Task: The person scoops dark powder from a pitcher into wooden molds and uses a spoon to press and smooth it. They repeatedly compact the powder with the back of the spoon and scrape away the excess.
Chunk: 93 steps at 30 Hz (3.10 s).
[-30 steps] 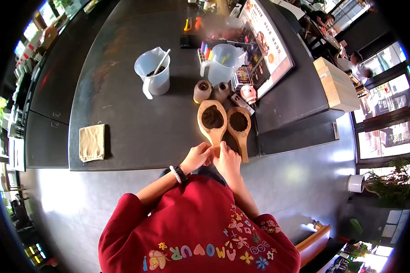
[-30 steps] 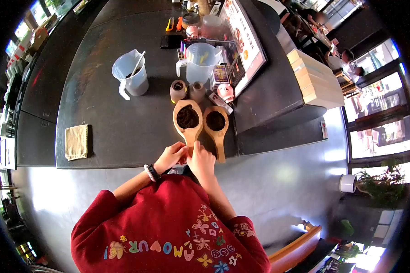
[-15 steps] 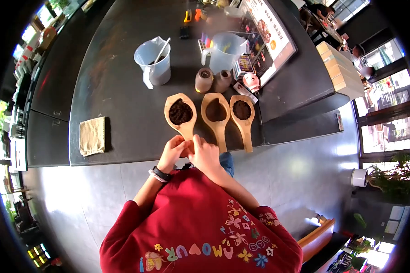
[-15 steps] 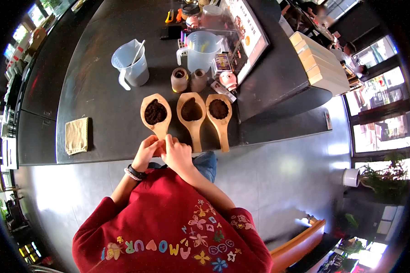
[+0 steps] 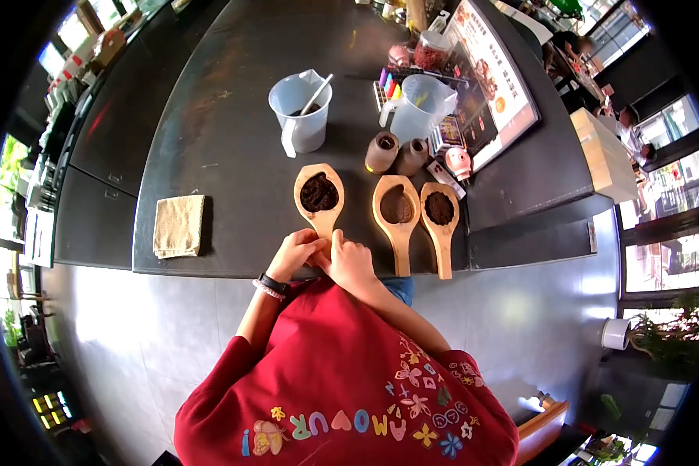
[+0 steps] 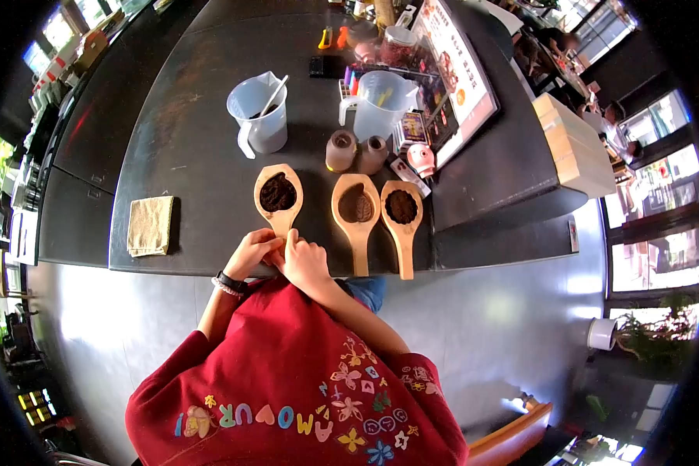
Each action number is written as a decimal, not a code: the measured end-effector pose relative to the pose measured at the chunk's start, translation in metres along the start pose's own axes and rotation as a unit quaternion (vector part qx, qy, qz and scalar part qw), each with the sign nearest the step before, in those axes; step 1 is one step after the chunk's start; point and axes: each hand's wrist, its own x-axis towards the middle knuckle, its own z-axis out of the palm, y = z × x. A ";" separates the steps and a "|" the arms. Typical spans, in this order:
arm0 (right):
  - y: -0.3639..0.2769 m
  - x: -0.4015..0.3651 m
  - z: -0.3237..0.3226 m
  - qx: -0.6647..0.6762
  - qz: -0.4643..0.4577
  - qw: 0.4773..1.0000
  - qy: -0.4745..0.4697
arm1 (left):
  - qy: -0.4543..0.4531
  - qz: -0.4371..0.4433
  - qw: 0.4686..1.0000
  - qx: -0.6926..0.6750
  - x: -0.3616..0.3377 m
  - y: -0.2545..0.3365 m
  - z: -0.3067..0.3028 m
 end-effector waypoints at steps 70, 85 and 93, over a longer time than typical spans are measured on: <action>0.053 0.067 -0.017 0.480 0.131 0.857 0.130 | 0.169 0.107 0.866 0.459 -0.030 0.012 -0.019; 0.055 0.068 -0.020 0.520 0.125 0.833 0.138 | 0.168 0.115 0.870 0.449 -0.028 0.008 -0.021; 0.057 0.078 -0.019 0.529 0.124 0.826 0.151 | 0.164 0.113 0.873 0.446 -0.028 0.009 -0.021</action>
